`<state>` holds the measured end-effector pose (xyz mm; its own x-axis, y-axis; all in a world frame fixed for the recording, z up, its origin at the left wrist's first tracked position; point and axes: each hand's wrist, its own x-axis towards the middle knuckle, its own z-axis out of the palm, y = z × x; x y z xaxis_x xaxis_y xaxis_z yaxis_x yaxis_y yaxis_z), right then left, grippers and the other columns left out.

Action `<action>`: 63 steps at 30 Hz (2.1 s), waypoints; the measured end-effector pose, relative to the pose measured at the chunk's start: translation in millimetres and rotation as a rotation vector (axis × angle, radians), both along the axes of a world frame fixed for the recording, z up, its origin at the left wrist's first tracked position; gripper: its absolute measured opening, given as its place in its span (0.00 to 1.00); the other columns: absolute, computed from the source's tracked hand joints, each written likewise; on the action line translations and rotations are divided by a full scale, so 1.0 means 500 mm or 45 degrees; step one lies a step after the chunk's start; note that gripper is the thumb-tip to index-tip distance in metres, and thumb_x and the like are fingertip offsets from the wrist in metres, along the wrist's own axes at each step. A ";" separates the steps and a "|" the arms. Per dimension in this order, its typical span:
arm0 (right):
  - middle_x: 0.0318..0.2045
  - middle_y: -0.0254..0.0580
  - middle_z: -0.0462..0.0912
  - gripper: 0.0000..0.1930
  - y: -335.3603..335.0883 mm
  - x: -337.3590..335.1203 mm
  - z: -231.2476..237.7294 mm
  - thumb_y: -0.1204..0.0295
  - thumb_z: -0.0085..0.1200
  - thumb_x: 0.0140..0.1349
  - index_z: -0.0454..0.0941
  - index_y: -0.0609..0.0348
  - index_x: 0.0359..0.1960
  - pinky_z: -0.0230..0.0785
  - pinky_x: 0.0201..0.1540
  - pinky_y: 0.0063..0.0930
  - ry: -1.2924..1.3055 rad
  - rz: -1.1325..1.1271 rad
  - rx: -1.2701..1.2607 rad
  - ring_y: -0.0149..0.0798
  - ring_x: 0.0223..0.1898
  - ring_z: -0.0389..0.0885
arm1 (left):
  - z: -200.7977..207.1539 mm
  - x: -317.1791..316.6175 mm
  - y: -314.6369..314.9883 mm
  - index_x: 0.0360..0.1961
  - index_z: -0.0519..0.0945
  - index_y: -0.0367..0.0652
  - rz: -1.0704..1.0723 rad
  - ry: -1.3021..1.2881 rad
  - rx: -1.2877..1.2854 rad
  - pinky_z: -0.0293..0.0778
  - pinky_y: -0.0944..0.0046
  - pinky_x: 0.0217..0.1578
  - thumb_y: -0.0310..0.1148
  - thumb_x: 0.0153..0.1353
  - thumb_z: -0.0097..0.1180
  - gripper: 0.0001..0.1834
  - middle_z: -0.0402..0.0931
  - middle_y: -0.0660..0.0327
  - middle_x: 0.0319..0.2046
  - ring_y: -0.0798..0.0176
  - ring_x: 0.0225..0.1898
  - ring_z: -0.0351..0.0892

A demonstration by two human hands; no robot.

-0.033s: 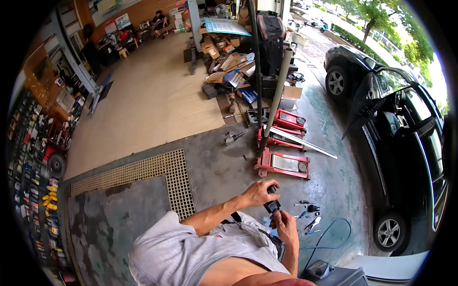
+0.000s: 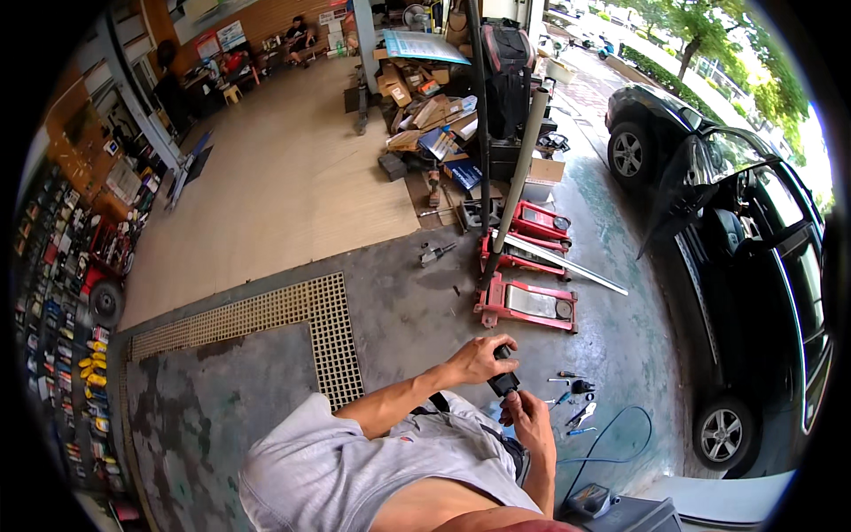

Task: The person disassembles a small black mechanical component by hand while sitting on the floor, inspecting the inner elements and separating pieces one at a time.

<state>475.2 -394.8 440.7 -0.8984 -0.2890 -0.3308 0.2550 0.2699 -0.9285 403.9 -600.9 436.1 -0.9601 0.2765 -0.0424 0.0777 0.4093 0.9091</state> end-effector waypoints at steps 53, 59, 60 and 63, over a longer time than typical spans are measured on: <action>0.10 0.23 0.58 0.19 -0.120 -0.051 0.081 0.59 0.59 0.69 0.77 0.63 0.27 0.46 0.11 0.21 -0.304 -0.135 -0.993 0.24 0.08 0.54 | 0.160 0.002 -0.108 0.52 0.78 0.46 0.211 0.728 -0.059 0.78 0.47 0.43 0.43 0.58 0.66 0.23 0.77 0.48 0.41 0.42 0.43 0.80; 0.13 0.31 0.69 0.25 -0.153 -0.047 0.135 0.54 0.54 0.73 0.79 0.64 0.24 0.58 0.18 0.27 -0.145 -0.190 -0.224 0.31 0.13 0.66 | 0.121 -0.020 -0.132 0.49 0.80 0.43 0.173 0.446 0.235 0.77 0.57 0.42 0.38 0.58 0.66 0.19 0.82 0.53 0.39 0.52 0.38 0.83; 0.13 0.36 0.73 0.26 -0.170 -0.049 0.148 0.54 0.55 0.72 0.80 0.65 0.23 0.61 0.19 0.31 -0.028 -0.154 0.093 0.36 0.14 0.69 | 0.086 -0.023 -0.145 0.48 0.81 0.42 0.184 0.393 0.216 0.77 0.57 0.41 0.39 0.58 0.65 0.19 0.82 0.54 0.36 0.54 0.36 0.83; 0.17 0.57 0.75 0.21 -0.163 -0.031 0.097 0.57 0.61 0.65 0.80 0.65 0.25 0.68 0.26 0.46 0.624 -0.121 0.632 0.57 0.18 0.76 | 0.033 -0.020 -0.162 0.46 0.82 0.40 0.119 -0.013 0.246 0.77 0.63 0.38 0.38 0.59 0.63 0.17 0.81 0.58 0.34 0.63 0.33 0.80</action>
<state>460.0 -476.6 489.3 -0.9915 -0.1215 0.0462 -0.1177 0.6888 -0.7153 394.0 -681.9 452.6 -0.9817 0.1903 -0.0069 0.0381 0.2321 0.9719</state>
